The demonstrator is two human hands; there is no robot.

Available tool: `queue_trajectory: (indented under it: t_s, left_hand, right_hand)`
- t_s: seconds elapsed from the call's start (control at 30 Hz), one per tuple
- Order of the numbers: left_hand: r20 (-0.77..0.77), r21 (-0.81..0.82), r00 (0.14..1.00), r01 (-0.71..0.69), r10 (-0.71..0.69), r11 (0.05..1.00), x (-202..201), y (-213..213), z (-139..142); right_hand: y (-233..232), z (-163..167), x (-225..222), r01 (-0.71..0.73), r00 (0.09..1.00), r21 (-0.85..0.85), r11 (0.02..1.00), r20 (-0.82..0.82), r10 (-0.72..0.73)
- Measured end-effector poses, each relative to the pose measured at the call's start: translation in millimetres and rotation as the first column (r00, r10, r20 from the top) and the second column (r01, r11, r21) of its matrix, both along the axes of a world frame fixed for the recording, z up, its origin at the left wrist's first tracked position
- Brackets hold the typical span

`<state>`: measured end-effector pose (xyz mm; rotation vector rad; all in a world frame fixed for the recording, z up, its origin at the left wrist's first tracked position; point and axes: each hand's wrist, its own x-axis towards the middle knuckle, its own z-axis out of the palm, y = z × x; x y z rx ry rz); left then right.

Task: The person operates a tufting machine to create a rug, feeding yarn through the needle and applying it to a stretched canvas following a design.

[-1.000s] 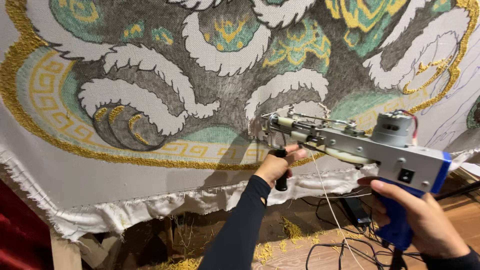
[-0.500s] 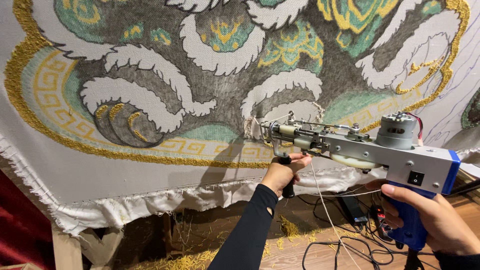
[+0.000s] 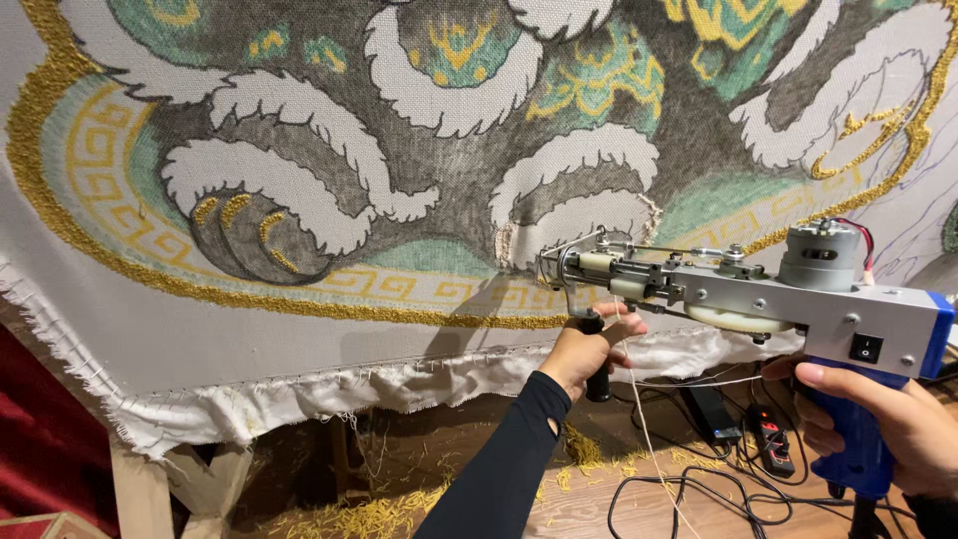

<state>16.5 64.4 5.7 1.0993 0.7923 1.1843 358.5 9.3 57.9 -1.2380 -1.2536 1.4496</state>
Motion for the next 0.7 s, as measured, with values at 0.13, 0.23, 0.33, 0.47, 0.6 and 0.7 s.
queue_trajectory:
  t_s: [0.13,0.23,0.33,0.47,0.6,0.7]
  left_hand:
    - [-0.054,-0.003,0.997,0.057,-0.057,0.998,-2,3,-2]
    - [-0.102,0.022,0.992,0.078,-0.075,0.997,-5,7,-8]
    - [-0.142,0.045,0.985,0.107,-0.1,0.993,-11,13,-19]
    - [-0.211,0.017,0.974,0.085,-0.079,0.996,-21,17,-29]
    - [-0.213,0.003,0.977,0.029,-0.028,1.0,-31,12,-30]
    - [-0.078,0.116,0.997,0.018,-0.009,0.993,-35,5,-26]
  right_hand:
    - [4,-5,7,-0.021,1.0,0.008,1.0,-0.018,0.021]
    - [6,-15,11,-0.014,0.998,0.033,0.999,-0.065,0.016]
    - [3,-24,5,0.008,0.993,0.051,0.999,-0.119,-0.002]
    - [-11,-31,-17,0.023,0.994,0.094,0.995,-0.107,-0.012]
    - [-23,-30,-35,0.036,0.988,0.131,0.991,-0.153,-0.016]
    - [-25,-29,-40,0.067,0.985,0.096,0.993,-0.165,-0.05]
